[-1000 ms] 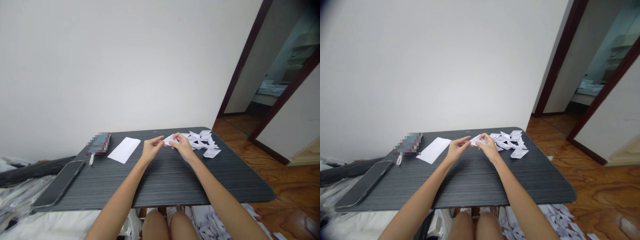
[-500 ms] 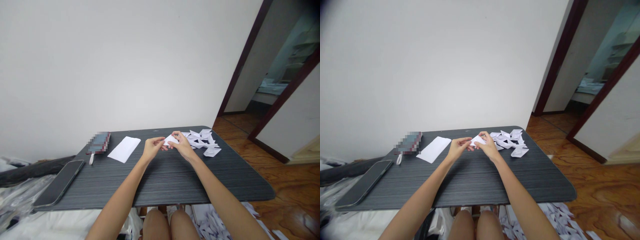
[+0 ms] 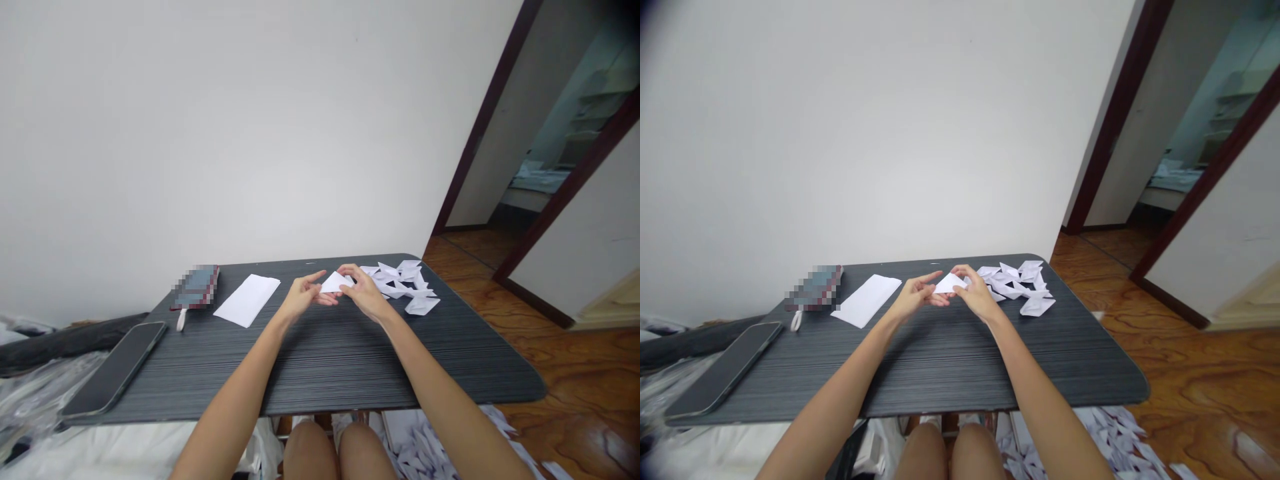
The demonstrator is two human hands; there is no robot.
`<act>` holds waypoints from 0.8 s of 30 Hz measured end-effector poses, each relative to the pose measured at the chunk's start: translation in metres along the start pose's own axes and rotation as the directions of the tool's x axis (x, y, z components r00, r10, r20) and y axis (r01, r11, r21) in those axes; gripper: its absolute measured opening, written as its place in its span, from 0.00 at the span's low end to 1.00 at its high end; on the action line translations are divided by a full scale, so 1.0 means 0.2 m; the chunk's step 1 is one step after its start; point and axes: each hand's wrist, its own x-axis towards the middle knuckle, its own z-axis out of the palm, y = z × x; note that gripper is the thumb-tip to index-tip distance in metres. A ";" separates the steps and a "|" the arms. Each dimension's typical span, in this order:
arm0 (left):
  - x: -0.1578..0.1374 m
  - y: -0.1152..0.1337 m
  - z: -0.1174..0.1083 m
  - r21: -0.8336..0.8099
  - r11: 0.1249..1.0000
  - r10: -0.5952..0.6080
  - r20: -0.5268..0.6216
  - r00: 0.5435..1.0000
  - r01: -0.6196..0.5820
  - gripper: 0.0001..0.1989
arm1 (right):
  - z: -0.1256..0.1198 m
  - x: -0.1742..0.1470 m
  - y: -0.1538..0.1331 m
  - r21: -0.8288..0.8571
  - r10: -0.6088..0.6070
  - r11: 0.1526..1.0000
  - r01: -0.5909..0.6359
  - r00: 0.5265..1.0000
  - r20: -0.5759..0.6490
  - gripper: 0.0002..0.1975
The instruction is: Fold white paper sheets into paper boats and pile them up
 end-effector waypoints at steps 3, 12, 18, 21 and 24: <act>0.00 0.00 -0.02 0.098 0.994 0.052 0.031 0.998 -0.055 0.27 | 0.00 0.00 -0.01 -0.081 0.007 0.997 -0.006 1.000 0.004 0.07; -0.02 -0.01 -0.03 0.735 0.632 0.406 -0.044 0.913 -0.246 0.17 | 0.01 0.00 0.03 -0.069 -0.037 0.997 0.037 0.999 0.004 0.09; -0.02 -0.02 -0.01 0.713 0.641 0.426 -0.021 0.904 -0.285 0.15 | 0.04 0.00 0.02 -0.060 -0.069 0.996 0.067 0.997 -0.033 0.10; -0.02 -0.03 0.00 0.735 0.605 0.457 -0.004 0.889 -0.307 0.15 | 0.05 0.00 0.01 -0.043 -0.045 0.998 0.042 0.997 -0.059 0.20; -0.01 -0.05 -0.01 0.773 0.571 0.486 -0.045 0.873 -0.278 0.13 | 0.06 0.00 0.02 -0.010 -0.029 1.000 0.028 0.992 -0.126 0.37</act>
